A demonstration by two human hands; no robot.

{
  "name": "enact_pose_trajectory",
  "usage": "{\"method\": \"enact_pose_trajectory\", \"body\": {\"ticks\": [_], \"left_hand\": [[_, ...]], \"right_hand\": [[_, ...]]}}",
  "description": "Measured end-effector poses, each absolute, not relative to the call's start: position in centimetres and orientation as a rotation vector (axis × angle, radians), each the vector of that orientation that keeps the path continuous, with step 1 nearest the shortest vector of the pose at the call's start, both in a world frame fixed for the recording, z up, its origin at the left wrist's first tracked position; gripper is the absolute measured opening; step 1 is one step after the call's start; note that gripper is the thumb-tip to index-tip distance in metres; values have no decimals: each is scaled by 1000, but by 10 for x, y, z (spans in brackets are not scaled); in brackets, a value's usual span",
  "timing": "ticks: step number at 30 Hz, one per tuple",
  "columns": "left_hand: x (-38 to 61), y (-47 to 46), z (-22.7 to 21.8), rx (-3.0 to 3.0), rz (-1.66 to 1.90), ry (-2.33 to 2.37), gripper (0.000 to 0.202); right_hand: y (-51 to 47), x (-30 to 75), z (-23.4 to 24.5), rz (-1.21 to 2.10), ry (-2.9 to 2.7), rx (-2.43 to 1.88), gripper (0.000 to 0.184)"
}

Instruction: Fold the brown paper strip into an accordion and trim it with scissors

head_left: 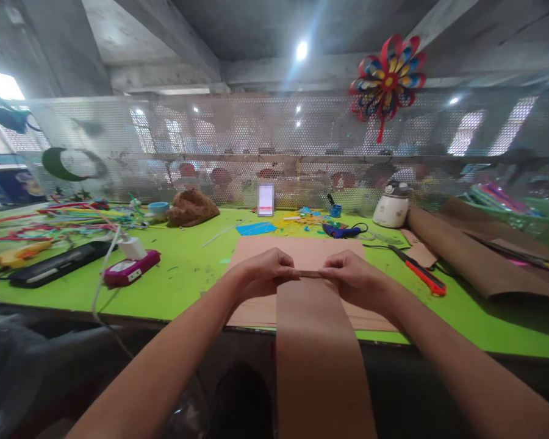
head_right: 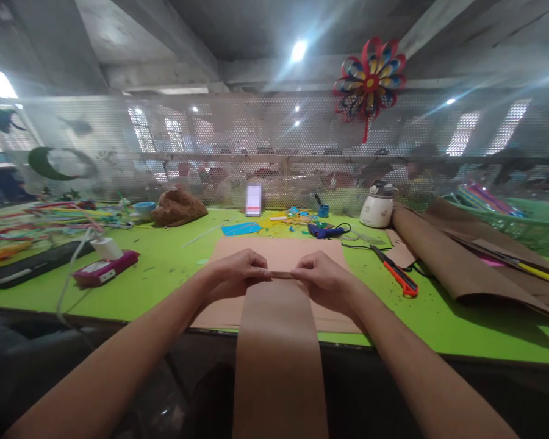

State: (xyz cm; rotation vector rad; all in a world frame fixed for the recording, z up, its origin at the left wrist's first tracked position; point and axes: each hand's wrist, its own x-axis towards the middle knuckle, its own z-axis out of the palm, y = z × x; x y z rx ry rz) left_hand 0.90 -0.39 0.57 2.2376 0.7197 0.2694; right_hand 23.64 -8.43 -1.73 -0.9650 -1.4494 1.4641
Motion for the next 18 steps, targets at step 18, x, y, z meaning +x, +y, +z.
{"method": "enact_pose_trajectory", "body": {"ticks": [18], "left_hand": [[-12, -2, 10, 2055, 285, 751, 31]], "right_hand": [[-74, 238, -30, 1314, -1481, -1024, 27]]}}
